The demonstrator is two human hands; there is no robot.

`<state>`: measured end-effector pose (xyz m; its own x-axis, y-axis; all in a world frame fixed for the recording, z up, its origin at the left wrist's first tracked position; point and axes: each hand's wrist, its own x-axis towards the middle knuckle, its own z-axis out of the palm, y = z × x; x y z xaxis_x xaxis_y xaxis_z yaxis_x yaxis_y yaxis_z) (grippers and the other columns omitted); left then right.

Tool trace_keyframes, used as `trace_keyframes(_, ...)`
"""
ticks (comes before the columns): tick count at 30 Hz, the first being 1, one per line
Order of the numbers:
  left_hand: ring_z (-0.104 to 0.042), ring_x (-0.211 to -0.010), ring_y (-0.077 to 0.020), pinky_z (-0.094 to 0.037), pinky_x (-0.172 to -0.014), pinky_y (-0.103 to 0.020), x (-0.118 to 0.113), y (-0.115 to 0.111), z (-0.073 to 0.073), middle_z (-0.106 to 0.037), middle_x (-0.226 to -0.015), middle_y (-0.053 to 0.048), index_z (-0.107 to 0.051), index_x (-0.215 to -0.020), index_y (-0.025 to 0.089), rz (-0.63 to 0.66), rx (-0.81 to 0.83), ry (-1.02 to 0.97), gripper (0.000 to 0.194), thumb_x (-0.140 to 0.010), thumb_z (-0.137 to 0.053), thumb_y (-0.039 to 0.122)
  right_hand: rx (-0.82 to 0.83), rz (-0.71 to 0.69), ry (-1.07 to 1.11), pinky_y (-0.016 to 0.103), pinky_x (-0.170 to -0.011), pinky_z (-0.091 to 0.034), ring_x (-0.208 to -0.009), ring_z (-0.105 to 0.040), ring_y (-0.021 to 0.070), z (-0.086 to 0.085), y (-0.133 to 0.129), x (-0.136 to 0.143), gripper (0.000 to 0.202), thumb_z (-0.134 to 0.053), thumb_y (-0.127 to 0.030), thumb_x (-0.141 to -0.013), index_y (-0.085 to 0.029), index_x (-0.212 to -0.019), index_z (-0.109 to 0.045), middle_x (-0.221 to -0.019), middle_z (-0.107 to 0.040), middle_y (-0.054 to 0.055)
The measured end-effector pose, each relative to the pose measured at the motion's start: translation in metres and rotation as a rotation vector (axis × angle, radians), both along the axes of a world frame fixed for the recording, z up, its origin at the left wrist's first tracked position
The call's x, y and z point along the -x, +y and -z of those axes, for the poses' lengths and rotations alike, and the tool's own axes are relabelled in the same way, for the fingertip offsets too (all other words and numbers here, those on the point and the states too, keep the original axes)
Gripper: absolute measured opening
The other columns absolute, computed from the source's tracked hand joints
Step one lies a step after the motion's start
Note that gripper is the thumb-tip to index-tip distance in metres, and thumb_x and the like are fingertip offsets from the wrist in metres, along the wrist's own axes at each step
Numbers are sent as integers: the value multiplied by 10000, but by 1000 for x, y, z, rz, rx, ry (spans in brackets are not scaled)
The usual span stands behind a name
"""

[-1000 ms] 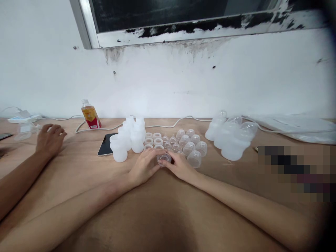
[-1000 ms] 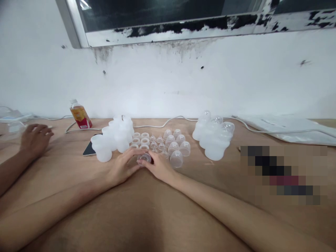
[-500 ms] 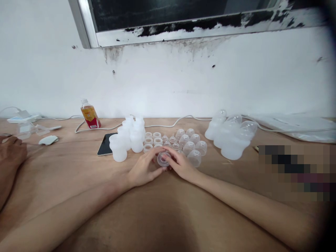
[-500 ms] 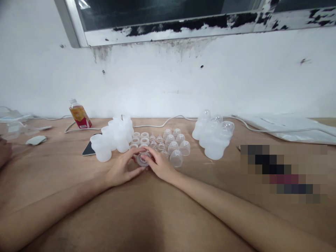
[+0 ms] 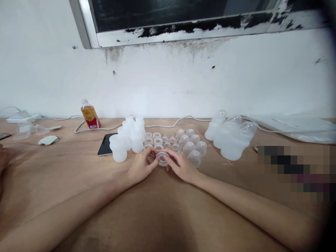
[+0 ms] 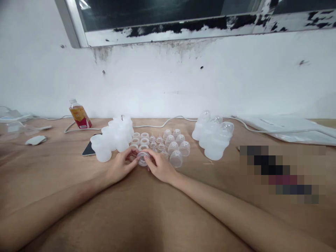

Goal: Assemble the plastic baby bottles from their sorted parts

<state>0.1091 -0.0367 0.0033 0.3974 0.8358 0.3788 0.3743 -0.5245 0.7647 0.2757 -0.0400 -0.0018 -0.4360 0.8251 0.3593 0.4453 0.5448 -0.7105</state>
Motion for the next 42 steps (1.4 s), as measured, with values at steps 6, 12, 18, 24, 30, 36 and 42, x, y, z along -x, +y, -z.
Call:
trace_keyframes(6, -519, -627, -88, -413, -542, -187, 0, -1, -2, -570, -763, -12, -498, -847, 148, -30, -19, -6, 116, -761, -470, 221, -115, 60, -49, 247, -600, -416, -559, -542, 117, 2, -1, 2, 269, -351, -251, -853, -193, -1084, -476, -651, -577, 0)
trace_keyframes(12, -493, -588, -88, -387, -510, -186, 0, 0, 1, -538, -679, 8, -482, -801, 155, -70, -65, 53, 79, -726, -466, 176, -212, 75, -110, 232, -582, -390, -598, -518, 122, 5, -2, 3, 222, -373, -235, -836, -186, -1014, -496, -689, -563, 8)
trace_keyframes(18, -496, -605, -105, -387, -535, -212, -1, 3, 6, -525, -689, 2, -444, -815, 166, -25, -82, 130, 59, -774, -429, 206, -208, 108, -156, 239, -576, -363, -594, -492, 127, 6, 1, 5, 120, -352, -192, -821, -185, -866, -463, -683, -539, 7)
trace_keyframes(24, -499, -639, -115, -389, -591, -237, -1, 4, 7, -524, -709, -4, -428, -827, 169, -52, -128, 151, 106, -835, -353, 244, -165, 117, -139, 231, -551, -337, -565, -479, 123, 3, 0, 5, 116, -339, -239, -845, -192, -845, -446, -628, -519, -10)
trace_keyframes(30, -476, -569, -100, -370, -528, -211, -1, 4, 7, -502, -641, 15, -430, -803, 164, -35, -118, 181, 59, -798, -402, 215, -174, 113, -196, 228, -536, -333, -529, -466, 116, 6, 0, 6, 87, -341, -221, -835, -195, -813, -421, -605, -502, -20)
trace_keyframes(36, -461, -557, -96, -359, -515, -209, 0, 3, 7, -503, -645, 17, -436, -799, 164, -35, -118, 206, 48, -777, -423, 205, -162, 100, -193, 222, -519, -331, -511, -457, 107, 5, -1, 6, 66, -356, -199, -823, -192, -785, -409, -585, -496, -26)
trace_keyframes(42, -463, -570, -97, -362, -523, -221, 0, 1, 4, -530, -731, 1, -448, -855, 168, -77, -132, 179, 104, -788, -416, 241, -184, 103, -88, 228, -552, -374, -619, -490, 123, 0, -3, 5, 86, -356, -225, -830, -197, -874, -423, -686, -508, 4)
